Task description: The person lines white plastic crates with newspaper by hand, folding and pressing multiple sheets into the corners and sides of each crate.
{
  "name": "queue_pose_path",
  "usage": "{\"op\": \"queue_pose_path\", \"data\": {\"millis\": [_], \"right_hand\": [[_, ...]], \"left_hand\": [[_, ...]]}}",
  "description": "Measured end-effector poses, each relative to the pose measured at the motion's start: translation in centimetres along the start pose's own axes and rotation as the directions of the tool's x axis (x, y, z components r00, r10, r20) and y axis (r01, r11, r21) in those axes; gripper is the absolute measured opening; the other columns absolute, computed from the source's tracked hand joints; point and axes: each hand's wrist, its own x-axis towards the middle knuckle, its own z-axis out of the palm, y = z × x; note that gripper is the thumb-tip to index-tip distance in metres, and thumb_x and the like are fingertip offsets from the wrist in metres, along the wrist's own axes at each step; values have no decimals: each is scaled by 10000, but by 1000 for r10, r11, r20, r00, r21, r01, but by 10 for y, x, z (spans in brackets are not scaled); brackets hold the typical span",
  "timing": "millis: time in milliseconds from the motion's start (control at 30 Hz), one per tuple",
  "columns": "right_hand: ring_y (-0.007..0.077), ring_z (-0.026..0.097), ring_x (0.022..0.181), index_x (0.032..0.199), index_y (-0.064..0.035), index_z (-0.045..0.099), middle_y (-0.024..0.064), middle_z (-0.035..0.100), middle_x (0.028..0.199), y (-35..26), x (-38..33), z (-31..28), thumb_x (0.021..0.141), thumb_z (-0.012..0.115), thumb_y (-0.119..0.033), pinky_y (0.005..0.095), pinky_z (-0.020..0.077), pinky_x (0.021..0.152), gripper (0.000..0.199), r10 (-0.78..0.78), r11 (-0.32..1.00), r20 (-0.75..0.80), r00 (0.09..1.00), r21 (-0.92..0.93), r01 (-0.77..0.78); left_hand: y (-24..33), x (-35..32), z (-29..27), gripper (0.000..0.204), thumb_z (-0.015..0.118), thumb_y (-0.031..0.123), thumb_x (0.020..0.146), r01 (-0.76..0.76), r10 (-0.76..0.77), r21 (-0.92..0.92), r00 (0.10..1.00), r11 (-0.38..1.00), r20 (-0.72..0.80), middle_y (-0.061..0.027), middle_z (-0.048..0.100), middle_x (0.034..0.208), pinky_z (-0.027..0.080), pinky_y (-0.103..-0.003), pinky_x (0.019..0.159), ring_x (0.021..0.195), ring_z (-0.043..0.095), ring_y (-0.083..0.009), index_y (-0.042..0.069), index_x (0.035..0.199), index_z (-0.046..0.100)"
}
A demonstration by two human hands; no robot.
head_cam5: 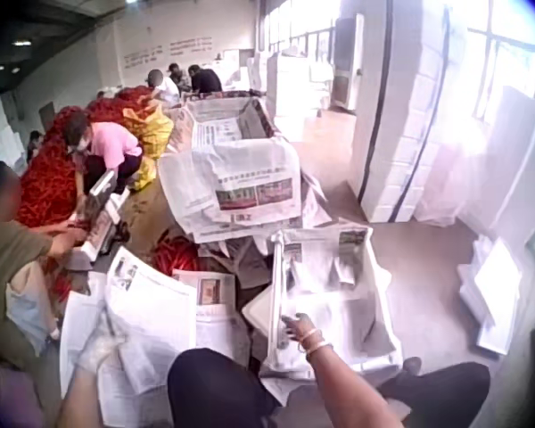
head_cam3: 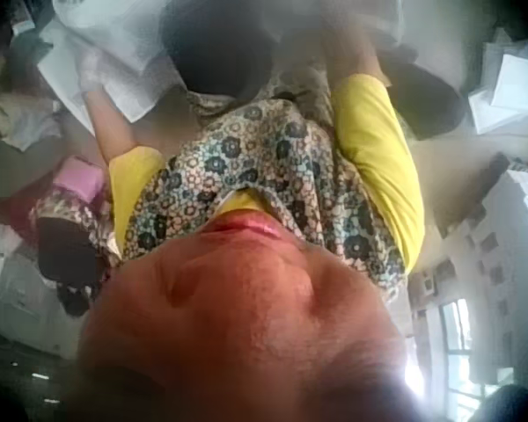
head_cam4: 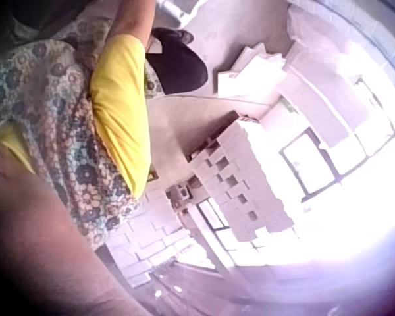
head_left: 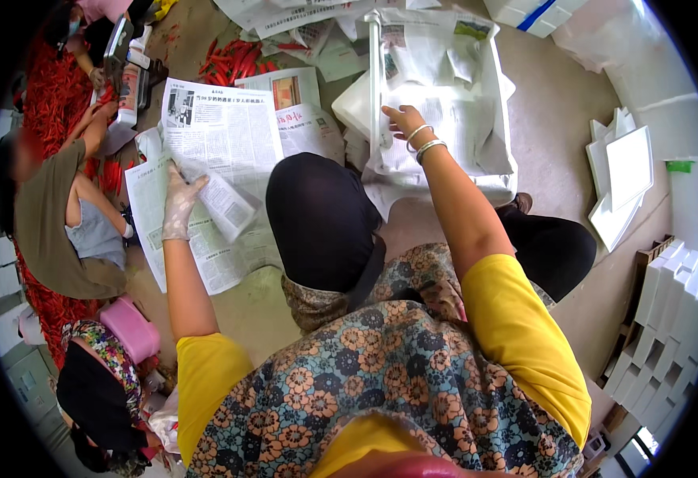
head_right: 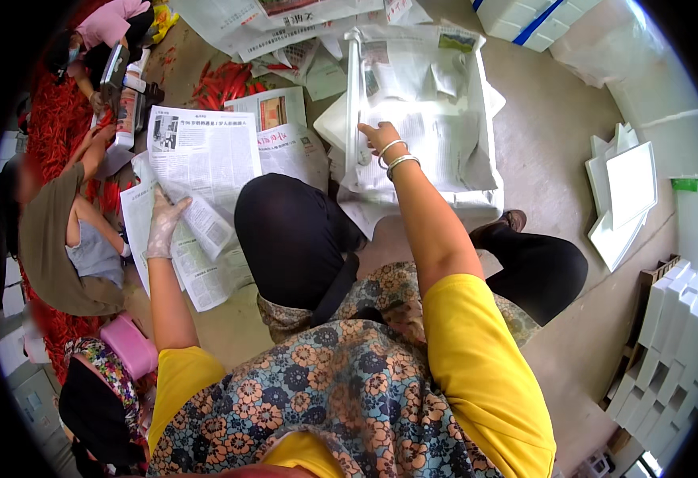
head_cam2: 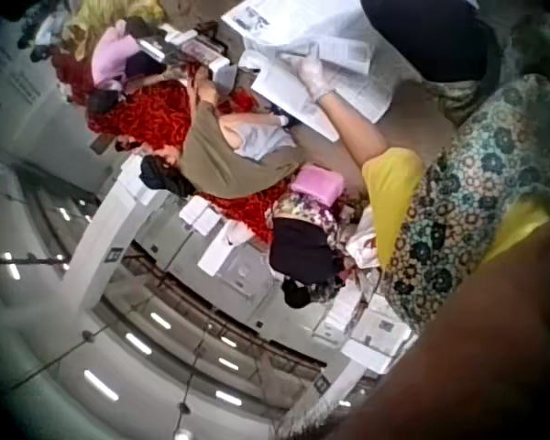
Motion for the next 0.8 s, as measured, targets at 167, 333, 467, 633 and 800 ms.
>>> {"op": "queue_pose_path", "data": {"millis": [167, 333, 467, 633, 800], "right_hand": [[138, 453, 489, 735, 13, 624, 34, 546, 596, 33, 18, -5, 788, 712, -337, 292, 408, 499, 365, -140, 960, 99, 985, -228, 160], [111, 333, 486, 549, -31, 537, 0, 442, 501, 23, -9, -18, 762, 742, -334, 288, 322, 453, 423, -296, 933, -36, 955, -225, 280], [115, 407, 491, 576, -10, 545, 37, 505, 526, 10, -28, -29, 676, 811, -331, 300, 399, 500, 429, -254, 963, -96, 963, -122, 241], [82, 426, 525, 587, -29, 538, 15, 528, 551, -1, -38, -21, 682, 811, -322, 266, 398, 489, 413, -266, 959, -129, 955, 67, 275], [125, 553, 568, 978, 47, 535, 76, 619, 715, 20, -10, -36, 710, 765, -113, 256, 467, 505, 388, -174, 945, -189, 966, 245, 218]], "left_hand": [[56, -10, 3, 681, 685, 275, 783, -9, 300, 683, 902, 731, -310, -212, 405, 1351, 321, -406, 1050, 1273, 380, -305, 60, 1358, 391], [155, -17, 70, 484, 644, 241, 838, -354, 331, 277, 935, 893, 128, -128, 517, 1278, 340, -364, 1039, 1214, 463, -252, 88, 1277, 506], [217, -36, 163, 492, 636, 302, 851, -362, 265, 137, 849, 922, 458, -153, 551, 1247, 384, -362, 1012, 1170, 519, -252, 68, 1265, 509], [180, -11, 268, 668, 642, 331, 812, -435, 261, 322, 847, 841, 463, -204, 428, 1334, 358, -390, 1028, 1229, 440, -320, 40, 1353, 379], [169, 10, 296, 593, 661, 314, 786, -430, 310, 326, 880, 842, 359, -181, 474, 1291, 378, -387, 1008, 1206, 457, -324, 55, 1283, 466]]}}
